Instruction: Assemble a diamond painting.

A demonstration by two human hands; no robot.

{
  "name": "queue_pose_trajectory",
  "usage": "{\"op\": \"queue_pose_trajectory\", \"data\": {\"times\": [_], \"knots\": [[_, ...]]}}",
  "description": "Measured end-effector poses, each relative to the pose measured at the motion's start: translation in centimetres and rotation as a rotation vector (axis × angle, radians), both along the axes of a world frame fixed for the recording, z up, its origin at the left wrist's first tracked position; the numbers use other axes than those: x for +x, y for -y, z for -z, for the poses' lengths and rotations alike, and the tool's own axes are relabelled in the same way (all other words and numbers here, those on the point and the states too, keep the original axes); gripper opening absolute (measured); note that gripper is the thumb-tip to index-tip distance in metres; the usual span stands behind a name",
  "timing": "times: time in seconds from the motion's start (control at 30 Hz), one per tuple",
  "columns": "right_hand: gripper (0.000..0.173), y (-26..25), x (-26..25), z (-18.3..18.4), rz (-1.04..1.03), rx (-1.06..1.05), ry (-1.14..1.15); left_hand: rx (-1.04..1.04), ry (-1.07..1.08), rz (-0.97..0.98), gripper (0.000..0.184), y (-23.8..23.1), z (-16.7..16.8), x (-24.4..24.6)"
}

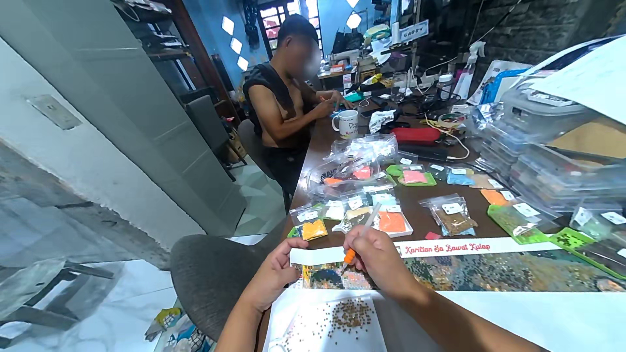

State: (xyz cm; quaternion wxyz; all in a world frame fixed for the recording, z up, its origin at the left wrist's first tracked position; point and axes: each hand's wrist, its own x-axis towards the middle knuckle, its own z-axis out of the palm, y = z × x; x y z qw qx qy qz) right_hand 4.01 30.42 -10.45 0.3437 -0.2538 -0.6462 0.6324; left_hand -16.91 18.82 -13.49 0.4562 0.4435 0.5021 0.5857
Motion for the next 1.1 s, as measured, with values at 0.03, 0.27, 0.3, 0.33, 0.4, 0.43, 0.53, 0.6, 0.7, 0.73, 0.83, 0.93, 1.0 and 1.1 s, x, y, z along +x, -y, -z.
{"op": "queue_pose_trajectory", "data": {"times": [0.03, 0.27, 0.3, 0.33, 0.4, 0.43, 0.53, 0.6, 0.7, 0.73, 0.83, 0.93, 1.0, 1.1], "knots": [[0.026, 0.0, 0.0, 0.0, 0.000, 0.002, 0.002, 0.000, 0.004, 0.001, 0.049, 0.0, 0.0, 0.0], [0.025, -0.4, -0.2, -0.7, -0.020, -0.031, 0.106, -0.042, 0.014, -0.005, 0.048, 0.0, -0.2, 0.1], [0.024, -0.5, -0.3, -1.0, -0.027, -0.040, 0.138, -0.052, 0.012, -0.009, 0.048, -0.1, -0.2, 0.1], [0.023, -0.6, -0.4, -1.2, -0.039, -0.049, 0.168, -0.060, 0.012, -0.012, 0.048, -0.1, -0.3, 0.1], [0.024, -0.9, -0.7, -1.5, -0.066, -0.066, 0.223, -0.067, 0.015, -0.014, 0.047, -0.1, -0.3, 0.1], [0.024, -1.1, -0.8, -1.7, -0.079, -0.074, 0.247, -0.071, 0.011, -0.014, 0.047, -0.1, -0.3, 0.2], [0.026, -1.6, -1.0, -2.1, -0.119, -0.107, 0.302, -0.071, 0.005, -0.011, 0.047, 0.0, -0.3, 0.2], [0.025, -2.0, -1.3, -2.1, -0.157, -0.117, 0.312, -0.071, 0.000, -0.013, 0.047, -0.1, -0.2, 0.1], [0.021, -2.7, -1.6, -1.2, -0.218, -0.065, 0.294, -0.104, -0.084, -0.067, 0.046, -0.2, -0.6, 0.4], [0.020, -2.9, -1.7, -1.0, -0.242, -0.041, 0.295, -0.136, -0.154, -0.114, 0.046, -0.3, -0.9, 0.5], [0.018, -3.4, -2.0, -0.8, -0.287, -0.001, 0.342, -0.214, -0.319, -0.232, 0.046, -0.8, -1.1, 0.9], [0.019, -3.6, -2.2, -0.9, -0.295, 0.022, 0.417, -0.271, -0.378, -0.247, 0.051, -1.0, -1.6, 1.2], [0.019, -3.6, -2.3, -0.7, -0.298, 0.029, 0.434, -0.314, -0.437, -0.229, 0.056, -1.1, -1.5, 1.2], [0.019, -3.6, -2.3, -0.7, -0.312, 0.081, 0.450, -0.334, -0.480, -0.205, 0.057, -1.2, -1.3, 1.1]]}}
